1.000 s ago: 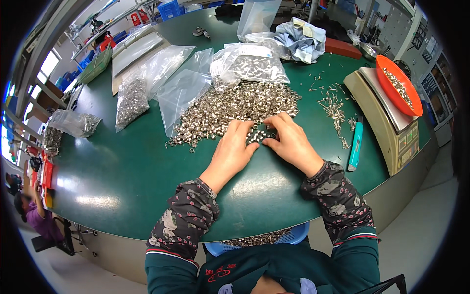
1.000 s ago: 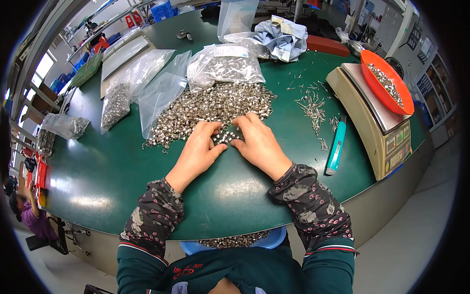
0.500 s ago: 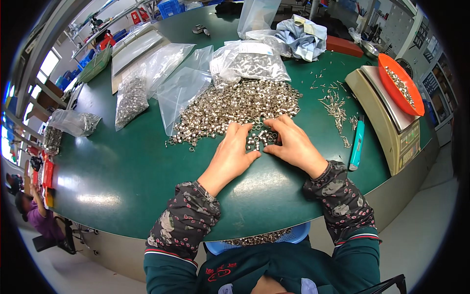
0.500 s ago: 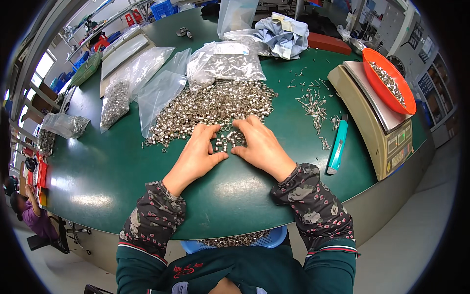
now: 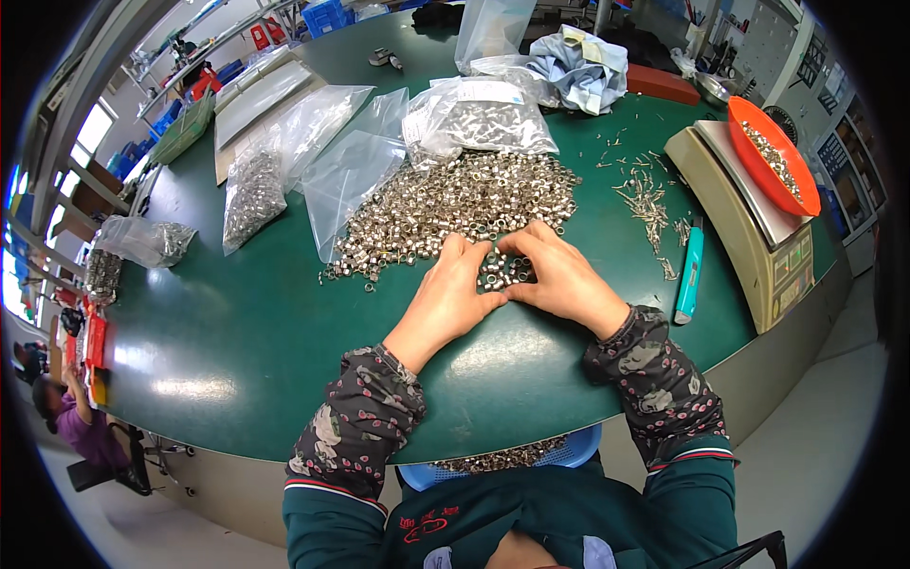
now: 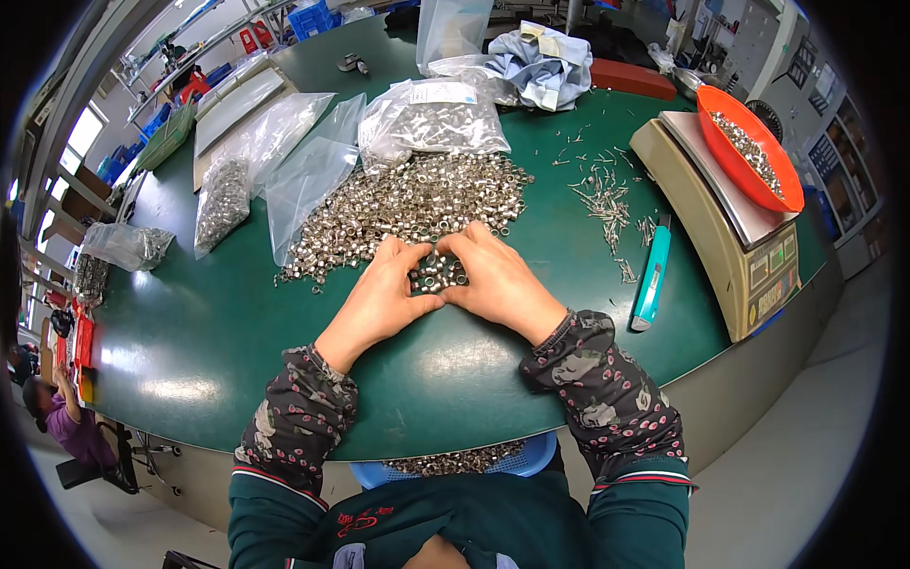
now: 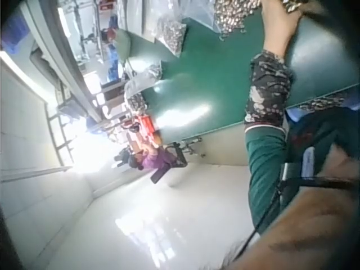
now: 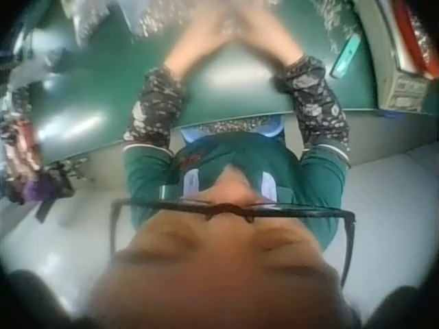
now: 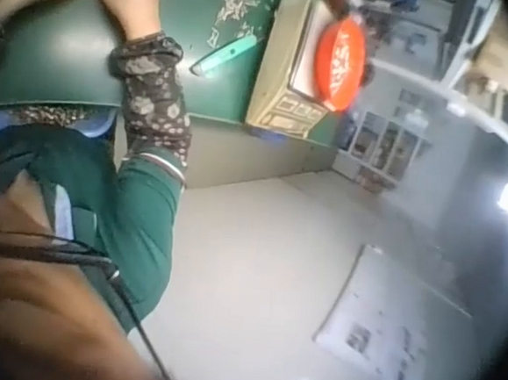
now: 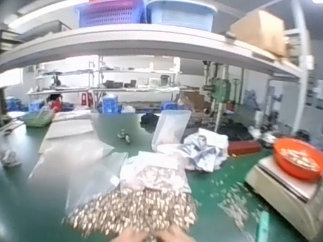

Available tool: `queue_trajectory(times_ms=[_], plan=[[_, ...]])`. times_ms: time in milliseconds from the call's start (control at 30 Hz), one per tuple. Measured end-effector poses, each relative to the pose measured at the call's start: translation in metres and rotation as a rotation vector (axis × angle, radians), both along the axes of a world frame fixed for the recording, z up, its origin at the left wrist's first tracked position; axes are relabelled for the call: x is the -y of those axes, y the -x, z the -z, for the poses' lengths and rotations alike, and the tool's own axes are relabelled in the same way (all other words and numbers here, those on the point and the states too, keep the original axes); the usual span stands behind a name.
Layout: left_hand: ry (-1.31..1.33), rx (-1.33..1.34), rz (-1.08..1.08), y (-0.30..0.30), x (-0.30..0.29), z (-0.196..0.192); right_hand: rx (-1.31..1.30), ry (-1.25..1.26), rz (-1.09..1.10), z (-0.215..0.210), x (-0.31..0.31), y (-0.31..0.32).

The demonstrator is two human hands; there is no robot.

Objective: Sorting and picking small metal ring-like hardware components from a pile on a workbench.

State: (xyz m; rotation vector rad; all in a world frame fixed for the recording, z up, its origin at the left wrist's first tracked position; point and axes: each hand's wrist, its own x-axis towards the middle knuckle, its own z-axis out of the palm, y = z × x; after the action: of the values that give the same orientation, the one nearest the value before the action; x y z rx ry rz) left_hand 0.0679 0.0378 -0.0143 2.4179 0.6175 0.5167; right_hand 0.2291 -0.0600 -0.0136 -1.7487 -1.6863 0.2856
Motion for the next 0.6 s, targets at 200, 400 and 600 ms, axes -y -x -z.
queue_trajectory(times_ms=[200, 400, 600], plan=[[0.207, -0.003, -0.081, 0.008, 0.004, -0.008, -0.151, 0.154, -0.001, -0.014, 0.005, 0.000], [0.137, -0.120, 0.025, 0.010, 0.004, -0.008, -0.019, 0.088, -0.135, -0.003, 0.006, -0.002], [0.191, -0.129, 0.007, 0.024, 0.004, -0.021, -0.122, 0.218, -0.083, -0.020, 0.018, -0.005]])
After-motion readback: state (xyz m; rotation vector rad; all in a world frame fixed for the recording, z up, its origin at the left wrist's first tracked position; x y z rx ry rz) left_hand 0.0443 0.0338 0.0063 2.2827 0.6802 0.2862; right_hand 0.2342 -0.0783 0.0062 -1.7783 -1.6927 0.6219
